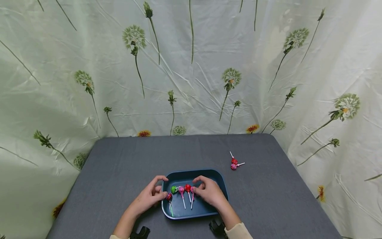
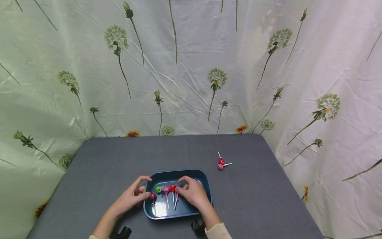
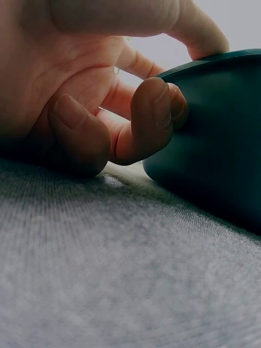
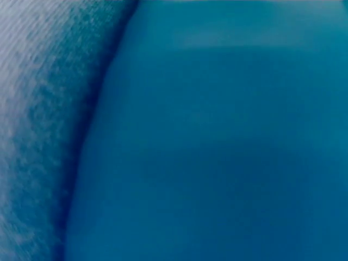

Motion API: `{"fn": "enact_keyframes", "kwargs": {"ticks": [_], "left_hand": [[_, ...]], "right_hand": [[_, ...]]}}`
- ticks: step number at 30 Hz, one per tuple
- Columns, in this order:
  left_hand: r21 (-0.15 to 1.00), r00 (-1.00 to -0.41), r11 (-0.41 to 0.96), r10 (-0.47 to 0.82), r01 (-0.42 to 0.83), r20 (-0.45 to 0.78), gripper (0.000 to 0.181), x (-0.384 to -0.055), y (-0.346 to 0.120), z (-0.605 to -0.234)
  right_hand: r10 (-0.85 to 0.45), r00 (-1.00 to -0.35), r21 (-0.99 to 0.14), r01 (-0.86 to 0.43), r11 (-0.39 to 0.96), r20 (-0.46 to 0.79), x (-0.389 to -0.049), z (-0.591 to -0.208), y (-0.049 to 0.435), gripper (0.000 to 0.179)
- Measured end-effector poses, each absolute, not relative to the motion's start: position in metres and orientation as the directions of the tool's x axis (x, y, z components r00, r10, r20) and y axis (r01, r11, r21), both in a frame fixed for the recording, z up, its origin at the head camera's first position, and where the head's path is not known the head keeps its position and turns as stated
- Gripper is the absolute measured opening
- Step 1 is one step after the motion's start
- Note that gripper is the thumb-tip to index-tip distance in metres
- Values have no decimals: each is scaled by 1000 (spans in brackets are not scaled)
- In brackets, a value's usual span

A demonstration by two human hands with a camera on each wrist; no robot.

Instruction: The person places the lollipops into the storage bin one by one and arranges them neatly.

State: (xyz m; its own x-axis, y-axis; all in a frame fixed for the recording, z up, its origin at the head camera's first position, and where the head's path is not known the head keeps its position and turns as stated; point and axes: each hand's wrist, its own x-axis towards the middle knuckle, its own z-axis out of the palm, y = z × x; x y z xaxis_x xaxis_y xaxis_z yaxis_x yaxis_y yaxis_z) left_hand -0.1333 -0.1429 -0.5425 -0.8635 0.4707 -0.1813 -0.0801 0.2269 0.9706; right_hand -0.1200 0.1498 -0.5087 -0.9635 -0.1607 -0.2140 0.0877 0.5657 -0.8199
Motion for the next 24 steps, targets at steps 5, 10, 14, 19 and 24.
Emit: {"fn": "enact_keyframes", "kwargs": {"ticks": [5,10,14,19,24], "left_hand": [[971,-861,228,475,-77,-180,53,-133,-143,-543],[971,-860,228,477,-75,-179,54,-133,-144,-543],[970,-861,233,475,-74,-180,54,-133,-144,-544],[969,-864,236,469,-78,-184,54,-134,-143,-544],[967,-863,243,470,-72,-182,54,-133,-143,-543]], "right_hand": [[-170,-973,-835,40,549,-158,-119,-507,150,29],[-179,-980,-861,-13,509,-91,-120,-503,152,30],[-155,-986,-880,-24,474,-56,-119,-497,155,32],[-107,-994,-910,-14,415,-33,-118,-488,164,32],[-32,-999,-925,12,381,-27,-117,-480,175,31]]}}
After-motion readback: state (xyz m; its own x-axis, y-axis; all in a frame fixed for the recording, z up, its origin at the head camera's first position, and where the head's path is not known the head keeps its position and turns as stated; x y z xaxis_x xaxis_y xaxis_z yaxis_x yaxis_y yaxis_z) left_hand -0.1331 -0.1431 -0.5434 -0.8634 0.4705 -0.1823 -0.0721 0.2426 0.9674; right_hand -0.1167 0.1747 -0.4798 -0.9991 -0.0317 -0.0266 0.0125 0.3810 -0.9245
